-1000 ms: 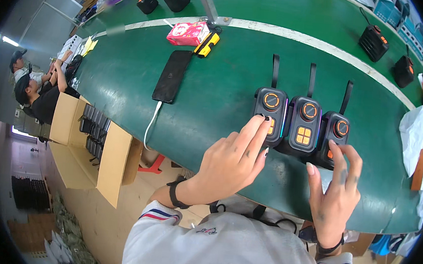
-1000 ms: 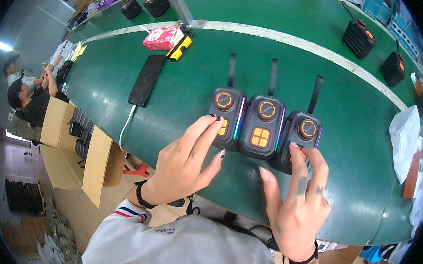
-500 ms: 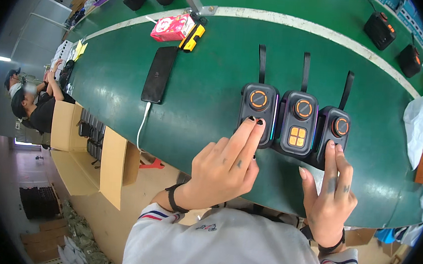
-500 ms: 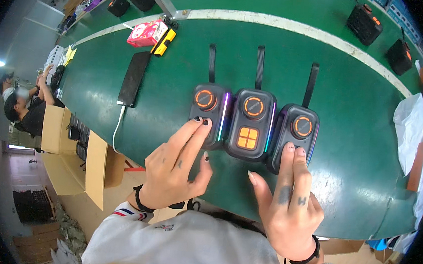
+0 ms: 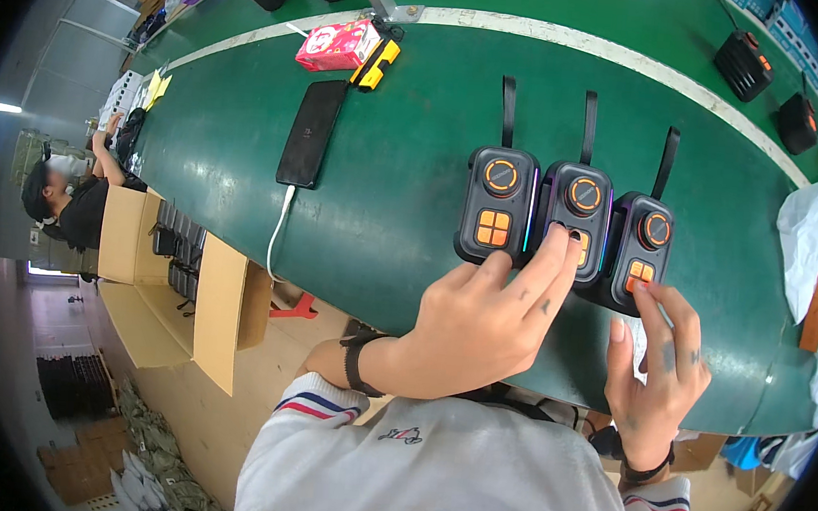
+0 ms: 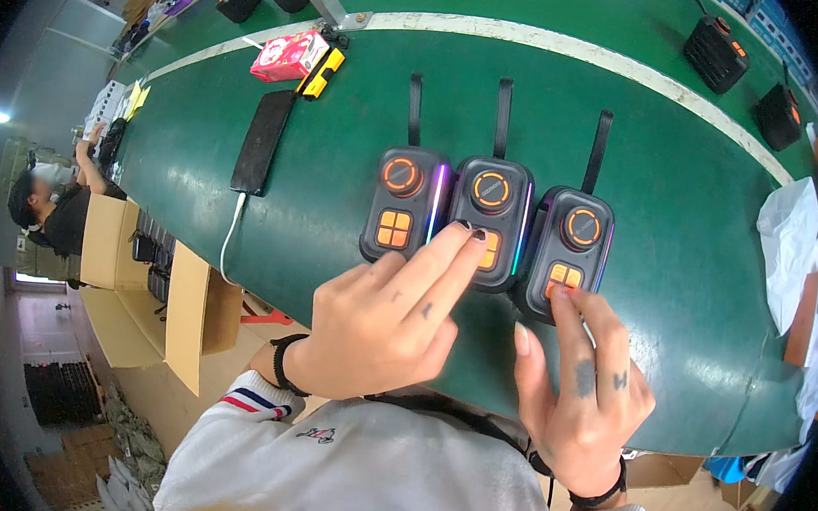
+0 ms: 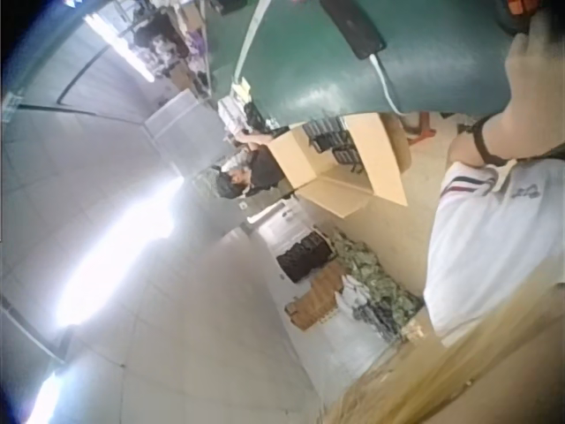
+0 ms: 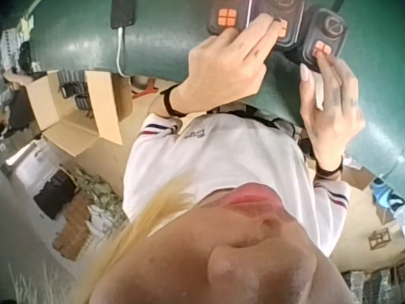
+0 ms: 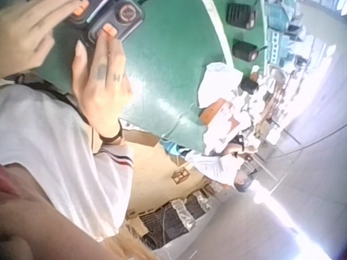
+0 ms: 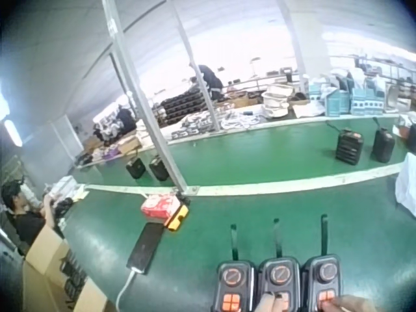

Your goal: Testing the functionality and indicator lights of several walkie-talkies on an assembly line.

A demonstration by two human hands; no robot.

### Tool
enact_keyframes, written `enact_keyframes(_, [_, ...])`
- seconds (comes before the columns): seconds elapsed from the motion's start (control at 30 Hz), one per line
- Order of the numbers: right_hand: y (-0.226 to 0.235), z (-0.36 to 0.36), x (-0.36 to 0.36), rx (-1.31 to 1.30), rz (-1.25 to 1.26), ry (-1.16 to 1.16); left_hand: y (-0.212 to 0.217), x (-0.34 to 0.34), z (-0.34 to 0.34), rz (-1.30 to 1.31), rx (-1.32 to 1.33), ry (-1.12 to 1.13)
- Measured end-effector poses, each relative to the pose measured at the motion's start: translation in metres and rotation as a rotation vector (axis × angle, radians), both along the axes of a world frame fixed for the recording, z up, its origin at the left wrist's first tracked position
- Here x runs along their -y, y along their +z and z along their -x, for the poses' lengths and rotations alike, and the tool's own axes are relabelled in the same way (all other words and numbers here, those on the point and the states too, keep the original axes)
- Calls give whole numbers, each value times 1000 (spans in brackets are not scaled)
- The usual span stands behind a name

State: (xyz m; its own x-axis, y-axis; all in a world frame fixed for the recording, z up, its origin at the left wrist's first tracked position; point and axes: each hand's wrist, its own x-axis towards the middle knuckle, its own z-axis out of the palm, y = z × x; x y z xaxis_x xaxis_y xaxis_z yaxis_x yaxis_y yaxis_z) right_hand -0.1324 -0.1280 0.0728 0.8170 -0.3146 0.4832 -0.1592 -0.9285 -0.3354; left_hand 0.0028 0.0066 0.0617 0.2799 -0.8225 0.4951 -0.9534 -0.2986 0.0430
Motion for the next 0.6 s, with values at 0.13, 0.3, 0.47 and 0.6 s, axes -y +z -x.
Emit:
enact_keyframes(0.13, [0,7,-3,-12,-35,-47,-6,4,-3,-25,175,-11])
enact_keyframes(0.3, [-3,10,-1,7,-16,-30,-1,-5,4,-15,-30,-20])
enact_keyframes(0.47, [-7,9,-3,27,84,-21,-9,-6,9,17,0,15])
enact_keyframes(0.6, [-6,8,-1,23,69,-20,-5,-7,9,80,-185,9])
